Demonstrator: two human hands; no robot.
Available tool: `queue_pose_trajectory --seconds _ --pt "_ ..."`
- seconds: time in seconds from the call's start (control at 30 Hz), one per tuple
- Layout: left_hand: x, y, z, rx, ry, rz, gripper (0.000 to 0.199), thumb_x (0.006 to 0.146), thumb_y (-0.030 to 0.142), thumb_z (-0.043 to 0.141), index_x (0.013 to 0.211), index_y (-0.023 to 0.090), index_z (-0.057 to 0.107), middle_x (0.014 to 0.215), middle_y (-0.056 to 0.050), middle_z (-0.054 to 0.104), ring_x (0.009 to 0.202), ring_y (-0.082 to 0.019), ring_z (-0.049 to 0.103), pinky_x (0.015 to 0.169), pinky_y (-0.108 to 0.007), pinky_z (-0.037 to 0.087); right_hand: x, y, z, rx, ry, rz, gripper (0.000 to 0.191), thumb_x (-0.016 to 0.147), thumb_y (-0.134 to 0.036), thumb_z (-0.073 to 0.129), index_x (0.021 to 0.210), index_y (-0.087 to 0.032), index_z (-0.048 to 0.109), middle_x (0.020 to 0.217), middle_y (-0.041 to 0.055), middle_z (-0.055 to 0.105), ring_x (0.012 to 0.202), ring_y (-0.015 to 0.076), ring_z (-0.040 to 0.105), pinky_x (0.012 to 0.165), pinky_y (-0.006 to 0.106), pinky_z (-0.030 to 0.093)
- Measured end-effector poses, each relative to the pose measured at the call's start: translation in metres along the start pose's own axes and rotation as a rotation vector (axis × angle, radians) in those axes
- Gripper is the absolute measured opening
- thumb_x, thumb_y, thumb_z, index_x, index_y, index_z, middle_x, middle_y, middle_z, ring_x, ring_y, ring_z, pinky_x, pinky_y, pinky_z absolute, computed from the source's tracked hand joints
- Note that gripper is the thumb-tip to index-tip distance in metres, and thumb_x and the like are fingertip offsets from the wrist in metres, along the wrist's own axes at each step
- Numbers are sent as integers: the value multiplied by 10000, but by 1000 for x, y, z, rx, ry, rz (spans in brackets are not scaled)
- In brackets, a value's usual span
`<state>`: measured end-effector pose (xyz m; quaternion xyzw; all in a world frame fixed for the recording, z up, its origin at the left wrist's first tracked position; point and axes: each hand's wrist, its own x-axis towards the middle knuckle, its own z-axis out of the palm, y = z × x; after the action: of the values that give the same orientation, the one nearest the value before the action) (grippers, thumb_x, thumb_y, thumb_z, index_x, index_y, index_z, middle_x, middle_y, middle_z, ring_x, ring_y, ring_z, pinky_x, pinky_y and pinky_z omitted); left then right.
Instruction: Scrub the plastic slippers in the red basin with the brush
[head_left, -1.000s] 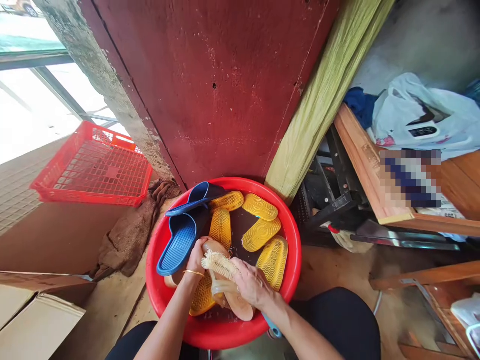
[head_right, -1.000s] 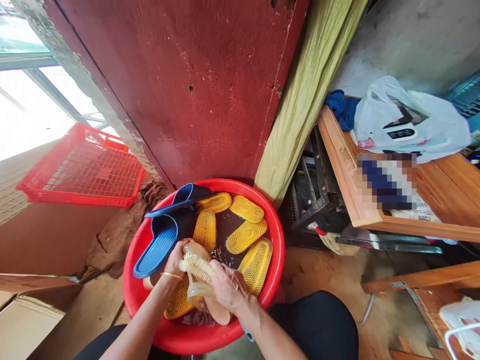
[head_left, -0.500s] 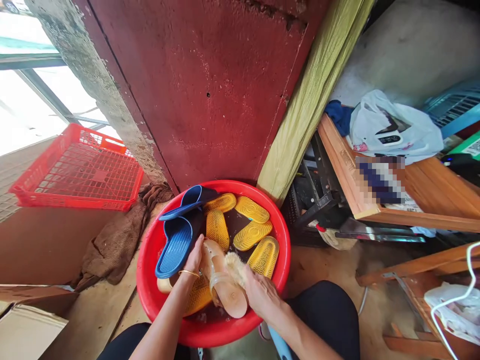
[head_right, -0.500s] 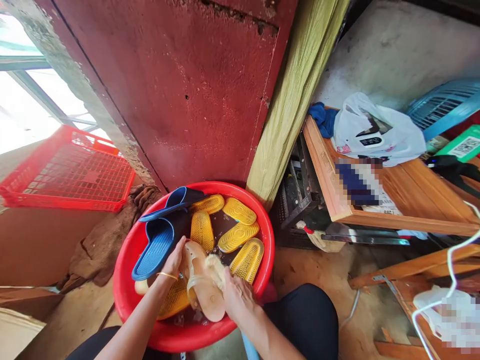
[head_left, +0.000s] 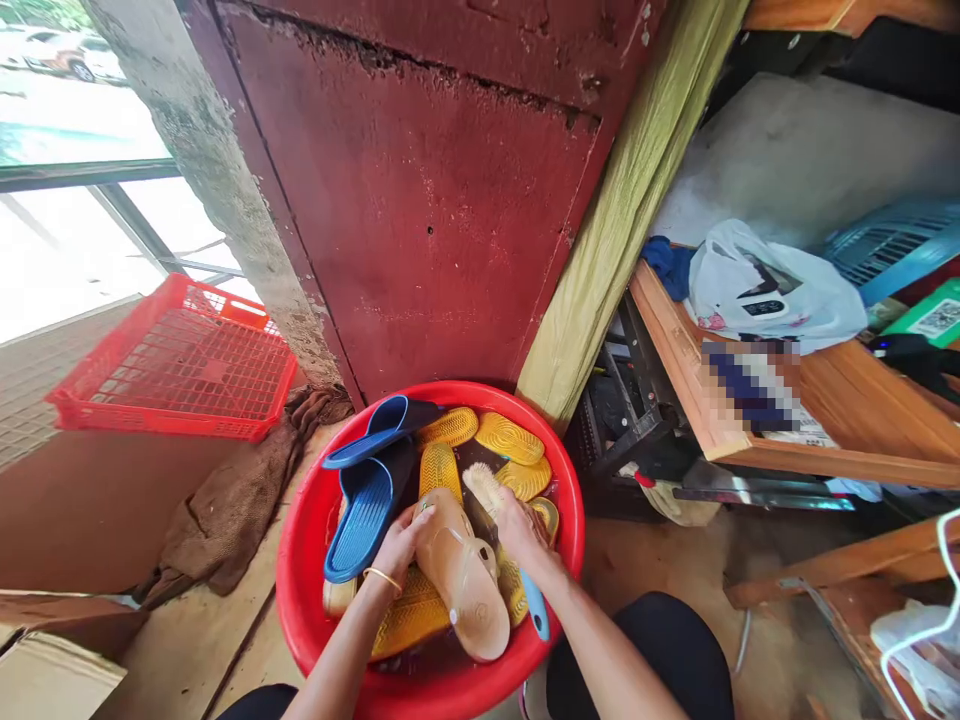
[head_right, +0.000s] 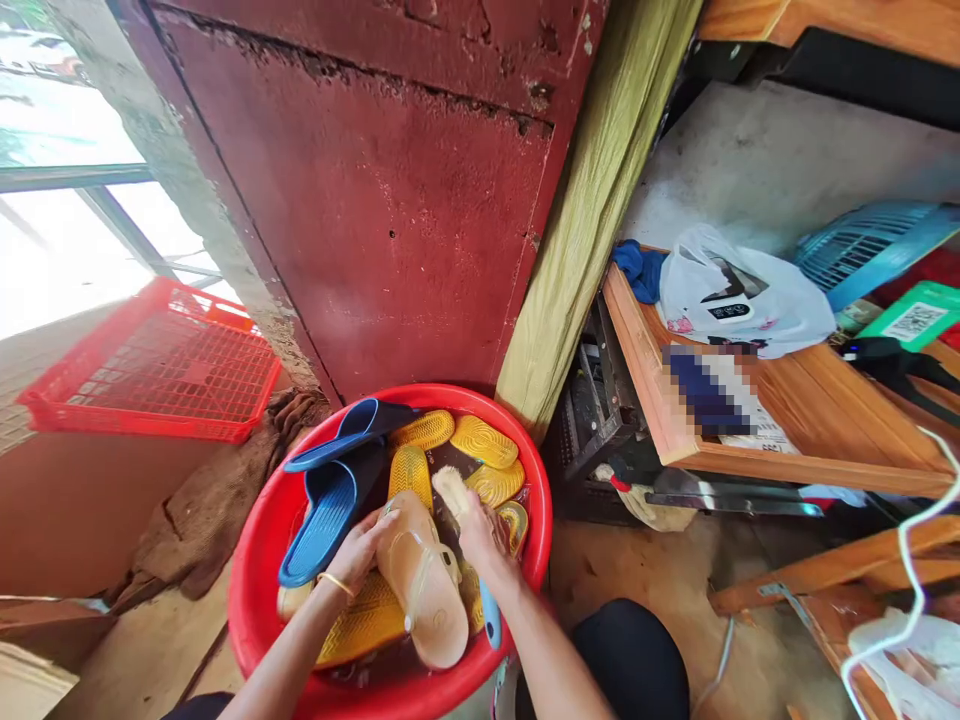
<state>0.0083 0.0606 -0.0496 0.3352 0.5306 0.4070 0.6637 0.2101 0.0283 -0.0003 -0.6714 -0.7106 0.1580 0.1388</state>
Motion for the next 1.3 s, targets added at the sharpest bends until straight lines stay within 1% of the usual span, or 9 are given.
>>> queue_pose_trajectory --seconds 0.2,0.33,0.5,0.57,0.7,0.9,1.03,1.13,1.3 --pt "0 7 11 454 177 351 376 695 505 718 945 224 729 909 -70 772 912 -316 703 829 -388 516 17 -23 -12 -183 -34 -138 467 983 -156 389 1427 -214 520 1091 115 722 951 224 683 842 309 527" --pt "-2 9 16 412 106 427 472 741 507 682 1127 235 689 1090 -73 765 1004 -300 695 913 -374 497 21 -11 -18 -225 -7 -20 445 982 -107 341 1362 -162 565 1073 125 724 960 208 687 850 290 524" --pt "0 7 17 419 84 402 420 731 536 696 985 203 718 937 -68 766 886 -293 689 823 -367 511 16 -15 -15 -216 -19 -192 449 995 -179 367 1422 -214 500 1095 111 706 953 226 672 821 310 526" --pt "-1 7 15 344 46 371 439 727 551 704 985 196 729 922 -62 765 872 -283 686 795 -350 523 13 -13 -11 -236 -17 -183 470 984 -165 371 1440 -198 480 1107 126 704 959 236 670 824 325 521" --pt "-3 8 12 146 -20 284 566 704 544 745 1141 185 707 1068 -77 767 975 -278 687 845 -344 537 10 -2 -7 -222 29 -63 442 991 -119 300 1357 -165 542 1078 131 719 951 218 677 820 306 508" --pt "-1 2 7 84 -56 178 570 665 577 770 1036 147 720 962 -69 770 888 -262 696 775 -327 545 7 -8 1 -190 28 -232 352 979 -169 408 1283 -222 577 980 77 731 874 222 681 737 288 499" --pt "-2 3 5 -42 -85 141 621 656 520 804 1151 160 700 1113 -94 758 999 -281 692 846 -352 547 -18 21 0 -159 19 -228 354 965 -144 388 1250 -199 592 956 83 738 829 227 690 682 297 497" --pt "-4 7 6 -62 -109 102 645 661 497 814 1198 162 689 1122 -99 758 1016 -289 691 855 -363 549 -29 36 -1 -106 64 -175 363 970 -143 357 1240 -187 596 959 95 741 840 230 692 682 305 498" --pt "-8 10 8 -54 -153 85 656 661 528 808 1193 163 691 1070 -100 770 1007 -314 700 815 -381 567 -3 5 -1 -135 35 -195 320 969 -164 397 1206 -225 603 933 76 738 808 217 685 659 283 472"
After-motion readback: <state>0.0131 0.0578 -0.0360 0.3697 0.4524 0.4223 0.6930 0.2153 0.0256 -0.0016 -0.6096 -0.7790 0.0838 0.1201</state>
